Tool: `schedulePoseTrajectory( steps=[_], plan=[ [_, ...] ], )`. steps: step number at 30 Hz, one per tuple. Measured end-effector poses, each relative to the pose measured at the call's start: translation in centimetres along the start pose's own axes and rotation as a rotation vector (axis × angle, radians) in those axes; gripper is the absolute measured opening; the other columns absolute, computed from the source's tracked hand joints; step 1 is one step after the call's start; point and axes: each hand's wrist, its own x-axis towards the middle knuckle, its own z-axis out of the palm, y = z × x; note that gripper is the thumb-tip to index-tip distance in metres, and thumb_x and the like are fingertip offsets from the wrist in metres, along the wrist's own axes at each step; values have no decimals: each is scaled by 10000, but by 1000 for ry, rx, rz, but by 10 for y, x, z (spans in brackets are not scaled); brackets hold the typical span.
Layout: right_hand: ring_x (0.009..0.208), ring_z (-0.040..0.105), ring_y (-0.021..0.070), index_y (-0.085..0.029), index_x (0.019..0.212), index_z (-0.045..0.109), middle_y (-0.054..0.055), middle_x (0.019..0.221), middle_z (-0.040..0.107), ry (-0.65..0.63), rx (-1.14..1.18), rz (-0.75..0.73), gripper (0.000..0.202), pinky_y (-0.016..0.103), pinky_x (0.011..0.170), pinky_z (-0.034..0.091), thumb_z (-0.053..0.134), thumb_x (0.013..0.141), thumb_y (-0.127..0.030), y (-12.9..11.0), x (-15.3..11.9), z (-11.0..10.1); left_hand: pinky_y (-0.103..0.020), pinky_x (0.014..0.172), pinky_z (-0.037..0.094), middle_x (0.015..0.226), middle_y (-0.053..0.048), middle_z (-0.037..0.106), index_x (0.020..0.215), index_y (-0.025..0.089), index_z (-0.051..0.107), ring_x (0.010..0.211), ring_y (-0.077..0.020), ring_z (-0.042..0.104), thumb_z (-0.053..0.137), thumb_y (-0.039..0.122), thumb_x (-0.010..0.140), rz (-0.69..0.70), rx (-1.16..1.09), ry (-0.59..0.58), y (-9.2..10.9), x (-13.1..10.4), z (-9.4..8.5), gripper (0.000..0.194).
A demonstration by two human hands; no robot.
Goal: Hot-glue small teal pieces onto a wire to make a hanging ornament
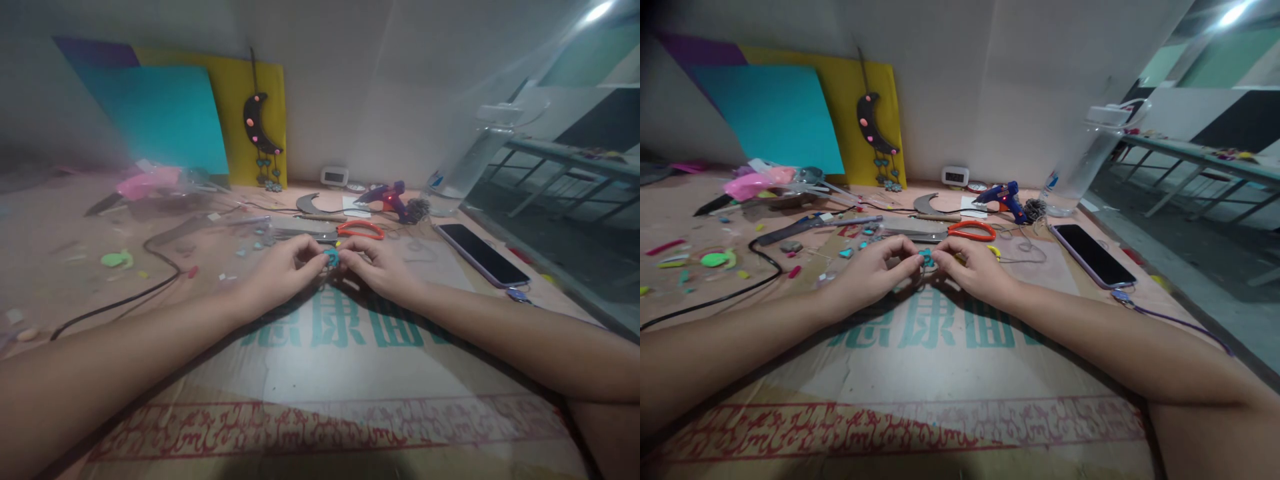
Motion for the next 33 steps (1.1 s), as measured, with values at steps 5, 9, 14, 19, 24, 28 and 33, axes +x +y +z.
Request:
schedulePoseTrajectory(
  steps=[5, 9, 14, 19, 24, 28, 33],
  plan=[
    [713, 607, 143, -179, 825, 600, 17, 761, 674, 23, -40, 12, 178, 255, 673, 464, 536, 912, -320, -6, -1, 1, -256, 656, 452, 732, -4, 650, 790, 171, 586, 686, -149, 598, 501, 382, 911, 40, -18, -18, -2, 0, 0, 258],
    [654, 590, 129, -179, 804, 575, 8, 715, 660, 13, -10, 16, 185, 245, 638, 455, 516, 916, -314, -8, -1, 1, -263, 693, 461, 768, -11, 670, 871, 170, 621, 733, -158, 620, 430, 419, 953, 40, -54, -45, -5, -1, 0, 325],
    [657, 587, 129, -176, 820, 582, 9, 720, 655, 3, -18, -2, 190, 240, 630, 452, 512, 922, -320, -7, -1, 1, -259, 686, 463, 821, -21, 691, 878, 163, 620, 725, -151, 619, 531, 358, 897, 30, -35, -25, -4, 2, 1, 215],
    [670, 594, 130, -174, 846, 592, 11, 734, 654, -18, -18, 3, 211, 241, 639, 457, 503, 938, -341, -2, -1, 1, -257, 650, 456, 770, -17, 682, 823, 166, 605, 681, -147, 604, 532, 334, 878, 17, -13, -36, -5, 3, 2, 191],
    [634, 567, 120, -173, 787, 584, 3, 698, 619, 6, 3, -8, 312, 237, 611, 441, 444, 967, -386, 0, 0, 0, -261, 663, 456, 773, -16, 675, 805, 169, 600, 704, -152, 605, 520, 329, 882, 25, 19, -33, -3, 1, 1, 194],
    [687, 602, 132, -173, 845, 616, 5, 745, 659, -3, 11, 30, 181, 244, 653, 460, 546, 908, -327, -3, 1, 1, -259, 663, 454, 784, -16, 683, 820, 171, 603, 712, -153, 608, 524, 332, 883, 33, 27, -30, -3, 1, 1, 191],
    [656, 599, 127, -171, 821, 597, 2, 716, 656, -6, 28, 46, 192, 240, 635, 461, 534, 910, -329, -4, 1, 2, -273, 697, 469, 792, -23, 696, 855, 171, 624, 735, -163, 628, 475, 393, 926, 17, -40, -63, -3, 0, 0, 277]
  ],
)
